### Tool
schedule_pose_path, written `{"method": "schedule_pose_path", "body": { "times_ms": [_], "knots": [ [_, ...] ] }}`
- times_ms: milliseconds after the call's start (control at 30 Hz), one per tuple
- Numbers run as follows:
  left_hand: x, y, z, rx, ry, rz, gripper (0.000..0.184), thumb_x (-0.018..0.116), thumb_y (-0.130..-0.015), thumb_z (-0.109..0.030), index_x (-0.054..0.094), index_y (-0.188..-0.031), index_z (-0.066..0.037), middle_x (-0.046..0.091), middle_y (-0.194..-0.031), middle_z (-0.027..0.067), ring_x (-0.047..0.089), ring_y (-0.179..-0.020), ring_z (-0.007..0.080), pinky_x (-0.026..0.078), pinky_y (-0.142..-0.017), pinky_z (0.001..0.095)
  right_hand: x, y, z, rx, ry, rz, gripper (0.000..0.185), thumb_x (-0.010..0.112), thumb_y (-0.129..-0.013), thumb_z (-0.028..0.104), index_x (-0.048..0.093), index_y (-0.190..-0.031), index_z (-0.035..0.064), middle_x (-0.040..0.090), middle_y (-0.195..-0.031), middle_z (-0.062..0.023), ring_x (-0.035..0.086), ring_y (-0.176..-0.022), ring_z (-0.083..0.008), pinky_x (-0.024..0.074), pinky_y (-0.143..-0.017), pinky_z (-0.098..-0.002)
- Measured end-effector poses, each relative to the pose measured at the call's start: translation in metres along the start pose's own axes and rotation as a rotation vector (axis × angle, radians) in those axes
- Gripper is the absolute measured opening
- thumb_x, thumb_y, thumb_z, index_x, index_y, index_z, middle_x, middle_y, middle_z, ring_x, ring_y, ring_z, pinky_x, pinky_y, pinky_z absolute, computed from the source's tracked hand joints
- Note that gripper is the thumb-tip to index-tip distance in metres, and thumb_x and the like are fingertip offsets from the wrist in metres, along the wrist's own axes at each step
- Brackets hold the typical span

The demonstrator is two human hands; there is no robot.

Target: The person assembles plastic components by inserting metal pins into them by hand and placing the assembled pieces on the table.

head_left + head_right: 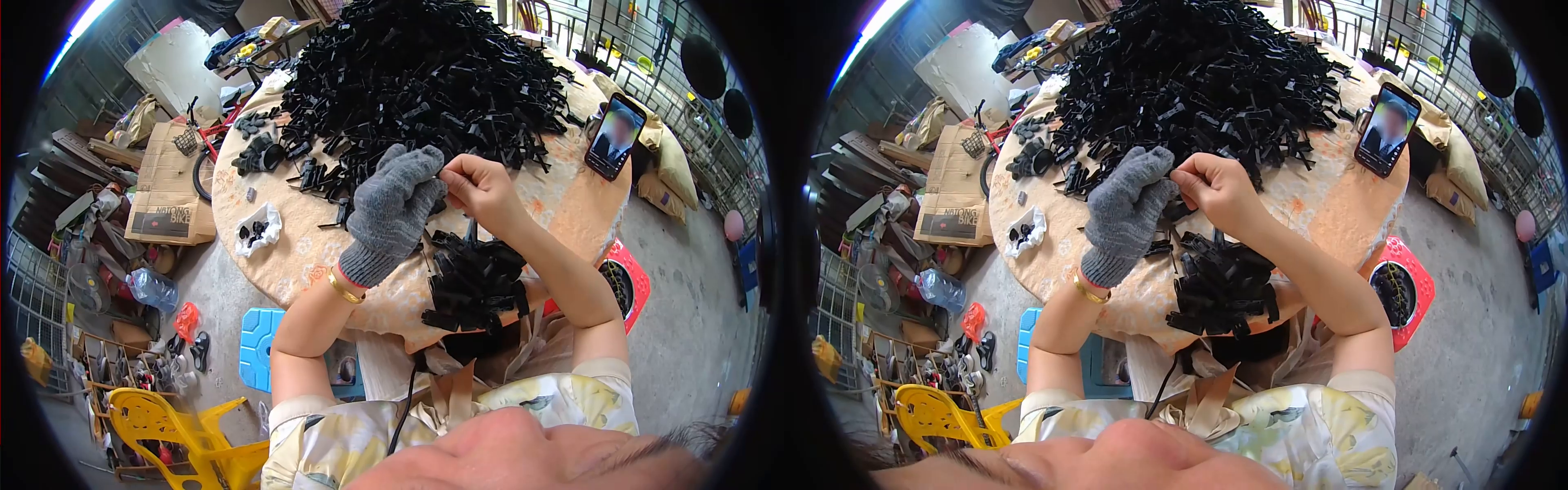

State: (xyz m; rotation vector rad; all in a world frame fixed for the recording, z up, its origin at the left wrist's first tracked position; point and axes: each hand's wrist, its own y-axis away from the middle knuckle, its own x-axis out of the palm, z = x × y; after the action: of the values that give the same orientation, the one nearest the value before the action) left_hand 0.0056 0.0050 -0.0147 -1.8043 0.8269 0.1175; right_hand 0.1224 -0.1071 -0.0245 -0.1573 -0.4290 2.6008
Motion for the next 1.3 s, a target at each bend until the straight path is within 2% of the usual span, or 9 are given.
{"method": "schedule_pose_path", "body": {
  "times_ms": [133, 200, 267, 367, 467, 667, 900, 1067, 1300],
  "knots": [
    [0.007, -0.001, 0.004, 0.131, -0.053, -0.041, 0.025, 0.067, -0.073, -0.001, 0.059, -0.097, -0.001, 0.064, -0.096, 0.0107, 0.063, -0.084, 0.0217, 0.045, -0.086, 0.0314, -0.002, -0.003, -0.001, -0.019, -0.004, 0.021, 0.013, 0.053, -0.089, 0.012, 0.055, -0.080, 0.0022, 0.049, -0.061, 0.0027, 0.044, -0.054, -0.0035, 0.0361, -0.050, -0.0173],
    [0.015, -0.001, 0.002, -0.257, 0.362, -0.055, 0.031, 0.064, -0.077, -0.002, 0.055, -0.107, -0.002, 0.061, -0.105, 0.0100, 0.061, -0.089, 0.0170, 0.046, -0.086, 0.0285, -0.005, -0.006, -0.008, -0.097, 0.013, -0.006, 0.013, 0.053, -0.089, 0.013, 0.056, -0.084, 0.0018, 0.050, -0.065, 0.0034, 0.044, -0.056, -0.0026, 0.0362, -0.051, -0.0168],
    [0.014, -0.005, 0.002, -0.242, 0.522, -0.034, 0.033, 0.056, -0.085, -0.006, 0.047, -0.117, -0.004, 0.057, -0.112, 0.0111, 0.059, -0.095, 0.0162, 0.047, -0.086, 0.0288, -0.006, -0.006, -0.002, -0.281, 0.118, -0.101, 0.011, 0.059, -0.085, 0.011, 0.057, -0.083, 0.0004, 0.055, -0.065, 0.0013, 0.045, -0.056, -0.0030, 0.0359, -0.050, -0.0181],
    [-0.002, -0.012, 0.004, -0.621, 1.308, -0.076, 0.031, 0.043, -0.093, -0.012, 0.042, -0.122, -0.004, 0.054, -0.114, 0.0161, 0.057, -0.100, 0.0242, 0.049, -0.086, 0.0375, -0.009, -0.005, -0.001, -0.365, 0.114, -0.093, 0.015, 0.068, -0.077, 0.008, 0.058, -0.086, 0.0007, 0.059, -0.073, -0.0004, 0.048, -0.058, -0.0027, 0.0376, -0.050, -0.0174],
    [0.000, -0.010, 0.012, -0.761, 1.502, -0.067, 0.032, 0.043, -0.092, -0.011, 0.042, -0.124, -0.005, 0.054, -0.114, 0.0165, 0.057, -0.100, 0.0254, 0.049, -0.087, 0.0393, -0.015, -0.008, -0.003, -0.513, 0.312, -0.077, 0.015, 0.071, -0.072, 0.004, 0.060, -0.082, 0.0011, 0.060, -0.073, -0.0032, 0.053, -0.059, -0.0047, 0.0408, -0.051, -0.0169],
    [0.000, -0.009, -0.001, -0.808, 1.099, 0.159, 0.038, 0.047, -0.091, -0.013, 0.040, -0.126, -0.001, 0.054, -0.112, 0.0160, 0.059, -0.095, 0.0231, 0.055, -0.076, 0.0363, -0.011, -0.004, 0.002, -0.720, 0.323, -0.123, 0.013, 0.071, -0.072, 0.003, 0.060, -0.080, 0.0014, 0.060, -0.073, -0.0042, 0.055, -0.060, -0.0054, 0.0432, -0.052, -0.0176],
    [0.011, -0.004, -0.007, -0.540, 0.891, 0.246, 0.045, 0.058, -0.081, 0.003, 0.041, -0.122, -0.001, 0.055, -0.107, 0.0099, 0.056, -0.095, 0.0150, 0.051, -0.081, 0.0288, -0.013, -0.006, 0.008, -0.180, 0.127, -0.135, 0.015, 0.071, -0.075, 0.007, 0.057, -0.079, 0.0024, 0.057, -0.066, 0.0022, 0.051, -0.060, -0.0013, 0.0412, -0.054, -0.0149],
    [0.007, -0.004, -0.002, -0.666, 0.866, 0.202, 0.038, 0.058, -0.082, 0.001, 0.045, -0.117, -0.003, 0.055, -0.102, 0.0070, 0.056, -0.091, 0.0123, 0.050, -0.080, 0.0258, -0.022, -0.010, 0.002, 0.090, -0.080, 0.028, 0.016, 0.061, -0.085, 0.017, 0.059, -0.086, 0.0011, 0.055, -0.064, 0.0018, 0.045, -0.052, -0.0016, 0.0355, -0.046, -0.0160],
    [0.011, 0.000, 0.003, -0.575, 0.781, 0.099, 0.035, 0.059, -0.081, 0.001, 0.047, -0.113, -0.004, 0.055, -0.098, 0.0044, 0.055, -0.086, 0.0103, 0.050, -0.075, 0.0232, -0.016, -0.008, 0.000, 0.015, 0.062, 0.055, 0.018, 0.057, -0.087, 0.017, 0.062, -0.084, 0.0006, 0.054, -0.059, 0.0012, 0.042, -0.047, -0.0016, 0.0306, -0.041, -0.0170]
  ]
}}
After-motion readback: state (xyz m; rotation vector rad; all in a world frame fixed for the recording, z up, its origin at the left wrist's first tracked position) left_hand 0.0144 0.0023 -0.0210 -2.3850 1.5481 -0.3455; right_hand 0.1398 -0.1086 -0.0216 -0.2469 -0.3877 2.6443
